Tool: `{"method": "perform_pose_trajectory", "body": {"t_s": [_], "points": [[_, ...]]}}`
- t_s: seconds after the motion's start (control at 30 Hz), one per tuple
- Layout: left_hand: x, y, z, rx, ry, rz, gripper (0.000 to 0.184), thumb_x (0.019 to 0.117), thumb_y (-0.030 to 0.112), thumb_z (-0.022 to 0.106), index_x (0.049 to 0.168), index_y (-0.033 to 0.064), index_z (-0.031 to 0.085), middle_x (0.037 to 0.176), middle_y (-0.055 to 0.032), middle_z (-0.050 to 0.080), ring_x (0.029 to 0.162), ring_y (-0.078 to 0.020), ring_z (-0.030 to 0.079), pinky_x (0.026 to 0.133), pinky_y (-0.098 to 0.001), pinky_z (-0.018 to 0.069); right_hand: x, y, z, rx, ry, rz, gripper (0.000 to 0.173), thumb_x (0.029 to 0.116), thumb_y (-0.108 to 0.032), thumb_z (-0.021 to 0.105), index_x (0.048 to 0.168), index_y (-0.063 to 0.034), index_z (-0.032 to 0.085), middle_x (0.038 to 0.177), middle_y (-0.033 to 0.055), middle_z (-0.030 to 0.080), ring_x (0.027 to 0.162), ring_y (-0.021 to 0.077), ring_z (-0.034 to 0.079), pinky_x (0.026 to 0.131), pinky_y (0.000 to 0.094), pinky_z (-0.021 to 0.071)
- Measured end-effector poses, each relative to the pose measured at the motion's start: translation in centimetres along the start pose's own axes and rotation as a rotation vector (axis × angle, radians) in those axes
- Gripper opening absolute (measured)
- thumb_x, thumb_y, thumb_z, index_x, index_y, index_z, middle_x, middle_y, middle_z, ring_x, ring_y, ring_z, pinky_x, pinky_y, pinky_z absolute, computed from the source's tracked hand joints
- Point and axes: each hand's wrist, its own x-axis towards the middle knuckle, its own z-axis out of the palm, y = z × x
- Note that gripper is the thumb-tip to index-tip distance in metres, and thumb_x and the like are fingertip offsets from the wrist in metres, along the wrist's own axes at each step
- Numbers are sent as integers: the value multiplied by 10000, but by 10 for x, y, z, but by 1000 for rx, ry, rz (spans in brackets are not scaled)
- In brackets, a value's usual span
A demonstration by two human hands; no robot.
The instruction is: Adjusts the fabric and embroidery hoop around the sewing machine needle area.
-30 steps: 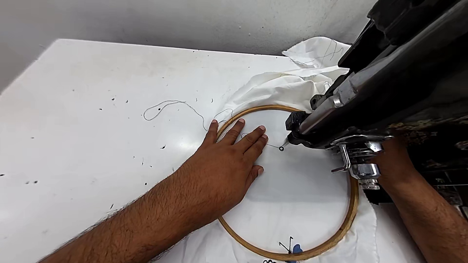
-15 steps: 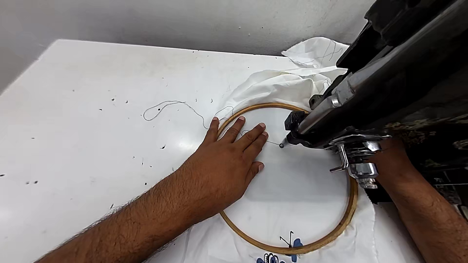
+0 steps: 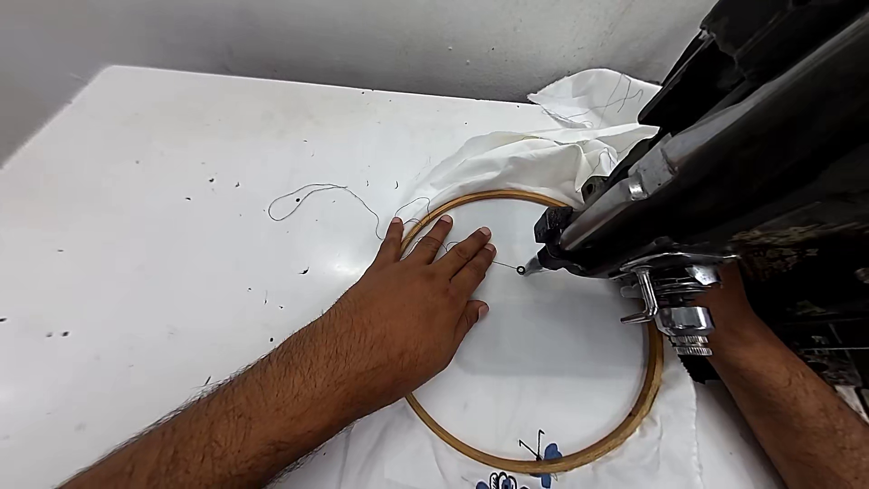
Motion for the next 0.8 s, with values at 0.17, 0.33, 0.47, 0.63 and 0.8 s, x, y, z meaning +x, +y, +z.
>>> {"method": "perform_pose_trajectory", "body": {"t_s": [0.17, 0.33, 0.47, 0.63, 0.8], "points": [[3, 1, 3, -7, 21, 17, 609, 1091, 466, 250, 1605, 166, 383, 1679, 11, 321, 1557, -316, 260, 1172, -750, 177, 2, 4, -2, 35, -2, 34, 310, 867, -252, 701, 1073, -31, 630, 932, 16, 607, 880, -41, 561, 778, 172, 455], [2, 3, 3, 0, 20, 26, 609, 1091, 468, 244, 1601, 169, 392, 1679, 14, 321, 1556, -315, 262, 1175, -747, 174, 4, 7, -3, 85, 8, -29, 291, 858, -266, 708, 1066, -77, 635, 924, -59, 600, 888, -131, 544, 784, 87, 442], [7, -3, 4, -88, 128, 66, 489, 1083, 351, 389, 1465, 111, 576, 1549, -111, 504, 1466, -360, 426, 1201, -662, 258, 4, 7, -5, 124, -23, -8, 227, 860, -197, 699, 1045, -82, 636, 898, -74, 600, 852, -142, 546, 756, 73, 442], [20, -25, -3, -57, 381, 6, 197, 1011, 165, 580, 966, 87, 755, 938, -108, 633, 931, -303, 619, 860, -489, 473, 8, 10, -2, 98, -14, -68, 251, 878, -240, 708, 1054, -69, 655, 934, -30, 627, 896, -95, 568, 804, 121, 456], [22, -43, -11, -590, 498, 103, 166, 999, 202, 628, 1025, 96, 753, 1142, -15, 686, 1072, -83, 642, 912, -249, 541, 10, 3, -3, -6, -10, -110, 230, 925, -234, 679, 1009, -19, 666, 918, 83, 646, 882, 64, 607, 792, 267, 482]]}}
